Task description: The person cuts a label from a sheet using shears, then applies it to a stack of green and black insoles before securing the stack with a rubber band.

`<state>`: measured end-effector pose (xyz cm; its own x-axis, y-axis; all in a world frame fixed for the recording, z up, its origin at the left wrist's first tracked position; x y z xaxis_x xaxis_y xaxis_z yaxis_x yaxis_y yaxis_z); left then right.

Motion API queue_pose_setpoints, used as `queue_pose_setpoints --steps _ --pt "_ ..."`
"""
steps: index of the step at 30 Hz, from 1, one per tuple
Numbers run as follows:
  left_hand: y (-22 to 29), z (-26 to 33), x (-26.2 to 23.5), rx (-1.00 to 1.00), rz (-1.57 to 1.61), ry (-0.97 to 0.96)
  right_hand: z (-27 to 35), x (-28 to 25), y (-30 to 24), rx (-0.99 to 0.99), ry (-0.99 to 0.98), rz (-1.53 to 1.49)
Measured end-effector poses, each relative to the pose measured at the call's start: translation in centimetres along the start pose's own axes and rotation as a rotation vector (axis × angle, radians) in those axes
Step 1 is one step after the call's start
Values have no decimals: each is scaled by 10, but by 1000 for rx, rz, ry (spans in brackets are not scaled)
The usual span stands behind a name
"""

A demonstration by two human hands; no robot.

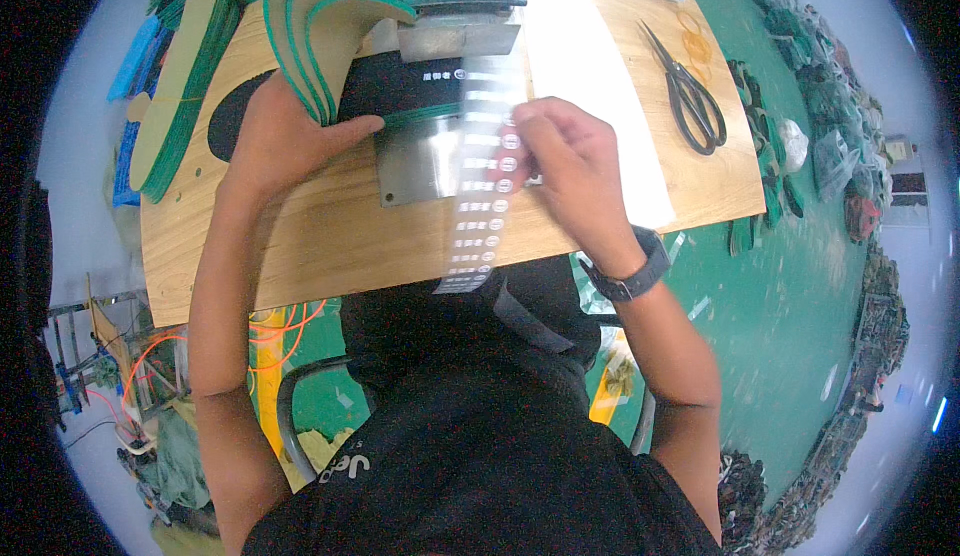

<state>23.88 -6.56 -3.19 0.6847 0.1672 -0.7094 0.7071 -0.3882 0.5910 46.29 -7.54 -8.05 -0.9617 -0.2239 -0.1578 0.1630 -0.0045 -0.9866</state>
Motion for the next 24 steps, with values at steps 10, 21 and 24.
queue_pose_setpoints --steps 10,21,24 --pt "-27 6 -35 -258 412 255 -25 19 24 168 -98 -238" --pt "-36 8 -43 -218 552 350 -23 29 15 174 93 -438" --pt "-40 8 -40 -214 623 338 -24 38 26 279 -153 -68"
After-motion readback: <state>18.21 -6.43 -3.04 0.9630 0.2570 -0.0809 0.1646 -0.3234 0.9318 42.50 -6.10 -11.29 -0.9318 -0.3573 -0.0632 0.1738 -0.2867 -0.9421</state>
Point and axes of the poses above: each hand's wrist, its own z-axis away from the middle knuckle, its own x-axis out of the palm, y = z × x, the point moved 10 cm from there along -z, towards the middle knuckle, and after that the axes turned 12 degrees about z, right-handed, at the moved point
